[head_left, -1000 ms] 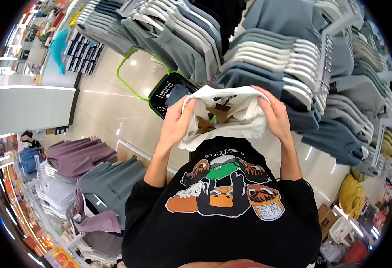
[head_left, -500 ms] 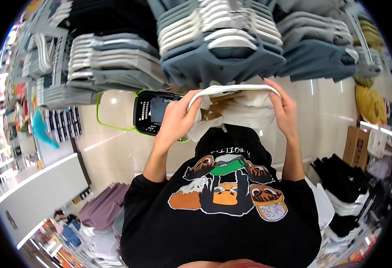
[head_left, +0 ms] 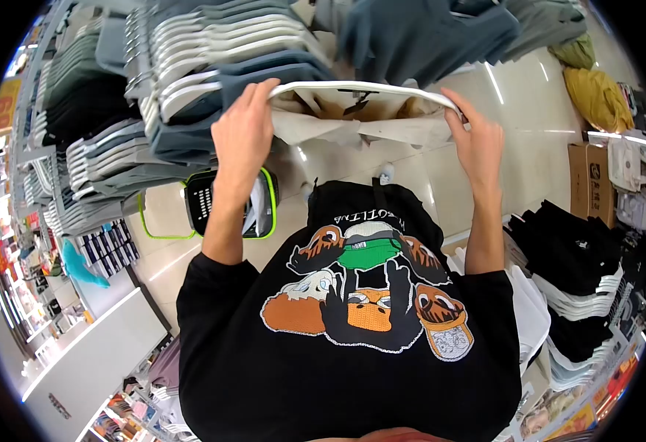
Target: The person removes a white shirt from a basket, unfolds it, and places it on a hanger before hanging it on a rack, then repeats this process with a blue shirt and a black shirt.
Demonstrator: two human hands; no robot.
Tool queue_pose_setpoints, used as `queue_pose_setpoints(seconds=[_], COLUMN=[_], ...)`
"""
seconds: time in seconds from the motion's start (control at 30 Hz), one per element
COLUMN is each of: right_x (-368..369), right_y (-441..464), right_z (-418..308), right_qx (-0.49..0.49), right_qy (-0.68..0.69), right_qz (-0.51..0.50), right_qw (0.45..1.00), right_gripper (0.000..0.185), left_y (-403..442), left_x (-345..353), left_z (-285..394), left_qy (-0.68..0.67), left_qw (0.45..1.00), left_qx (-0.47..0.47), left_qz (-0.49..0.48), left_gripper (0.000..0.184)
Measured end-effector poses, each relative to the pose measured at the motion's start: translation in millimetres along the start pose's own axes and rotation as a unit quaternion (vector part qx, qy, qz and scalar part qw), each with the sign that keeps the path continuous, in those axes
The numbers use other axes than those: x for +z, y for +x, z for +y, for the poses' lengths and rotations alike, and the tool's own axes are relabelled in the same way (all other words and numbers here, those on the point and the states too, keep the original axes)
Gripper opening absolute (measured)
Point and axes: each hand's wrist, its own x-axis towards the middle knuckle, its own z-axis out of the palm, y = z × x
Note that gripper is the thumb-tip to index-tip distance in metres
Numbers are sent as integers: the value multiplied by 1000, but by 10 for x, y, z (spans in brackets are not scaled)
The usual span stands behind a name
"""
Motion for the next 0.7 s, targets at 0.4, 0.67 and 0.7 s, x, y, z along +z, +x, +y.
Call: queue_pose_setpoints(seconds=[0.4, 0.67, 0.7], right_x=[-636, -482, -486], right_y=[280, 287, 333], right_z=[1132, 1189, 1187], right_qx=[165, 200, 137], right_qy=[365, 366, 295], right_qz=[0, -47, -22], right_qw=[916, 907, 945], right_gripper=[29, 28, 26], left_y=[669, 1085, 1171], left_x=[641, 1416, 1514], left_z=[1170, 2394, 2481], left_qy=[-489, -624, -628], left_qw=[814, 642, 650], left_qx=[-202, -215, -188], left_qz=[-240, -390, -386], left_gripper=[29, 44, 43])
